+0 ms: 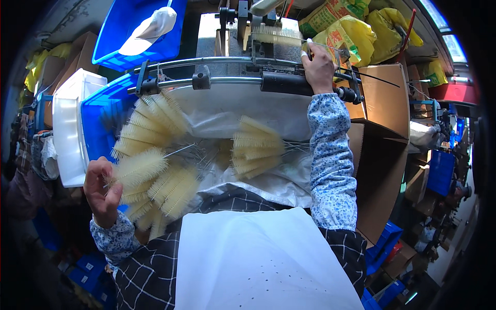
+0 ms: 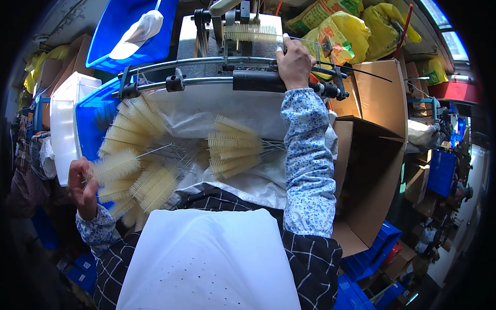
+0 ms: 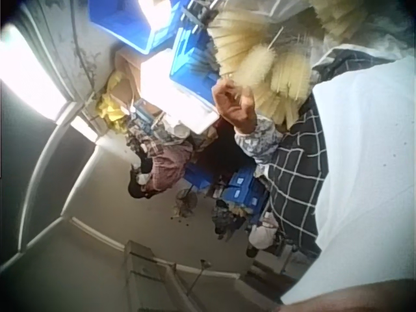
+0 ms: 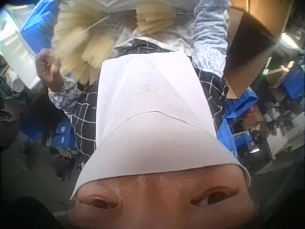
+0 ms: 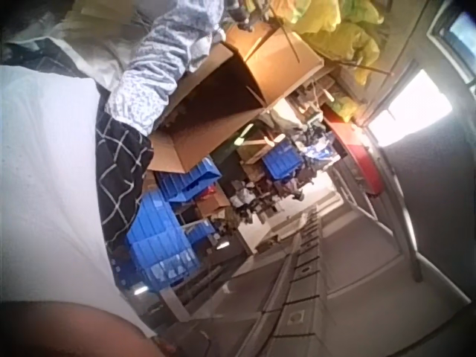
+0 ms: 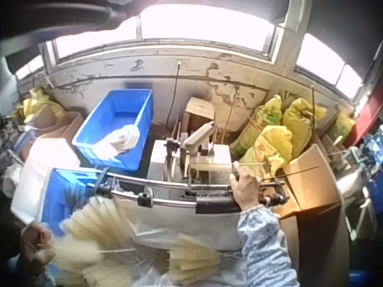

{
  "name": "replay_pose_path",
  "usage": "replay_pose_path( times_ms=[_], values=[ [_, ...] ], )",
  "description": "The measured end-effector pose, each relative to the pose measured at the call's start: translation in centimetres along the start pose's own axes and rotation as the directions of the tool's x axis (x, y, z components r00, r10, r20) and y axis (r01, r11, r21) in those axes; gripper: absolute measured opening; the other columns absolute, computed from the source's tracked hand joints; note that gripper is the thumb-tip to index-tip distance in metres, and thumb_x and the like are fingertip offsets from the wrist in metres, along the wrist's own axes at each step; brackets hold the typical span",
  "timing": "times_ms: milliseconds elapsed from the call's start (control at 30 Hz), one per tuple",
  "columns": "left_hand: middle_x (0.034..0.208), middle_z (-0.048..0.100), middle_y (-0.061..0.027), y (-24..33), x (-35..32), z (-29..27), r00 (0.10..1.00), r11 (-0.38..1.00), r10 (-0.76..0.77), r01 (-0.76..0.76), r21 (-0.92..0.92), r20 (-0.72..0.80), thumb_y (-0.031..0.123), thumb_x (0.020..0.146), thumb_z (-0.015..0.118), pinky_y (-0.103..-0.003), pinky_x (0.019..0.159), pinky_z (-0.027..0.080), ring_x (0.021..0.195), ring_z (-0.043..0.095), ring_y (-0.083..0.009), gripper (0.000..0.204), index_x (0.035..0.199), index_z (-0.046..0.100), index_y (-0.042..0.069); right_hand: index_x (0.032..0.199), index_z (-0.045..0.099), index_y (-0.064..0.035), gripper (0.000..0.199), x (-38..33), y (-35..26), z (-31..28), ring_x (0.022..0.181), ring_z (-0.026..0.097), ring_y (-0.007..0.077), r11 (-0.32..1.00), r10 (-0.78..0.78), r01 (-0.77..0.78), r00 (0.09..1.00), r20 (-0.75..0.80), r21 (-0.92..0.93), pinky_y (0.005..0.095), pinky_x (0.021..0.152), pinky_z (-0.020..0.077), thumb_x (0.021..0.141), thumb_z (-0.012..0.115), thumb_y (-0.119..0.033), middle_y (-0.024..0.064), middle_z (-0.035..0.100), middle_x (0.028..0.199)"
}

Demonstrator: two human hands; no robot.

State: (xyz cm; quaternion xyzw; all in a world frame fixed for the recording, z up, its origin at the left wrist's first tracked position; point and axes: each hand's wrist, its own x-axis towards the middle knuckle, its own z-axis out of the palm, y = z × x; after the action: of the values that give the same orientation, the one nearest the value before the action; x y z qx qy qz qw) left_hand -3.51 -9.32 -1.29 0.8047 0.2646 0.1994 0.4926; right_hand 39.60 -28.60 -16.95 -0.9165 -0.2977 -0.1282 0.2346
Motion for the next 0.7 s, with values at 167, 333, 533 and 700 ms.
replay_pose_path(
  times_ms=[167, 333, 533, 700],
  values=[
    [0.075, 0.034, -0.0011, 0.8, -0.2, 0.4, 1.0, 1.0, -0.002, 0.002, -0.028, -0.012, 0.01, 0.062, 0.053, -0.022, 0.061, 0.027, 0.066, 0.032, -0.0094, 0.025, 0.083, 0.041, 0.004, 0.105, 0.061, -0.0097, 0.032, 0.1, -1.9, 0.1, 0.093, 0.055, 0.0235, 1.0, -0.005, 0.005, 1.0, 0.001, 0.007, 0.0417, 0.079, 0.0331, 0.075, 0.059, -0.021, 0.0061, 0.059, 0.1],
    [0.075, 0.035, -0.0015, 2.2, 0.4, 1.3, 1.0, 1.0, -0.014, 0.014, -0.008, 0.026, 0.009, 0.062, 0.051, -0.022, 0.062, 0.028, 0.067, 0.033, -0.0097, 0.025, 0.084, 0.041, 0.004, 0.099, 0.062, -0.008, 0.026, 0.3, -5.3, 0.0, 0.092, 0.055, 0.0218, 1.0, 0.014, -0.014, 1.0, -0.006, 0.006, 0.0409, 0.079, 0.0331, 0.074, 0.06, -0.017, 0.0053, 0.06, 0.098],
    [0.077, 0.035, -0.0019, 3.6, 0.9, 2.4, 0.997, 1.0, -0.027, 0.027, -0.006, 0.067, 0.009, 0.062, 0.051, -0.022, 0.064, 0.029, 0.069, 0.034, -0.0104, 0.025, 0.084, 0.041, 0.004, 0.105, 0.06, -0.0062, 0.032, 0.4, -8.7, -0.1, 0.095, 0.055, 0.0247, 1.0, 0.003, -0.003, 0.999, 0.045, 0.006, 0.0422, 0.077, 0.0344, 0.075, 0.06, -0.019, 0.0076, 0.058, 0.099],
    [0.073, 0.031, -0.0001, 3.5, 1.6, 3.8, 0.998, 0.999, 0.026, -0.028, 0.018, 0.061, 0.013, 0.064, 0.05, -0.022, 0.06, 0.025, 0.065, 0.03, -0.009, 0.023, 0.083, 0.04, 0.006, 0.105, 0.06, -0.0069, 0.032, 0.3, -8.2, 0.7, 0.093, 0.055, 0.0255, 1.0, -0.025, 0.025, 1.0, 0.017, 0.007, 0.0422, 0.076, 0.035, 0.075, 0.06, -0.018, 0.0078, 0.058, 0.098]
  ],
)
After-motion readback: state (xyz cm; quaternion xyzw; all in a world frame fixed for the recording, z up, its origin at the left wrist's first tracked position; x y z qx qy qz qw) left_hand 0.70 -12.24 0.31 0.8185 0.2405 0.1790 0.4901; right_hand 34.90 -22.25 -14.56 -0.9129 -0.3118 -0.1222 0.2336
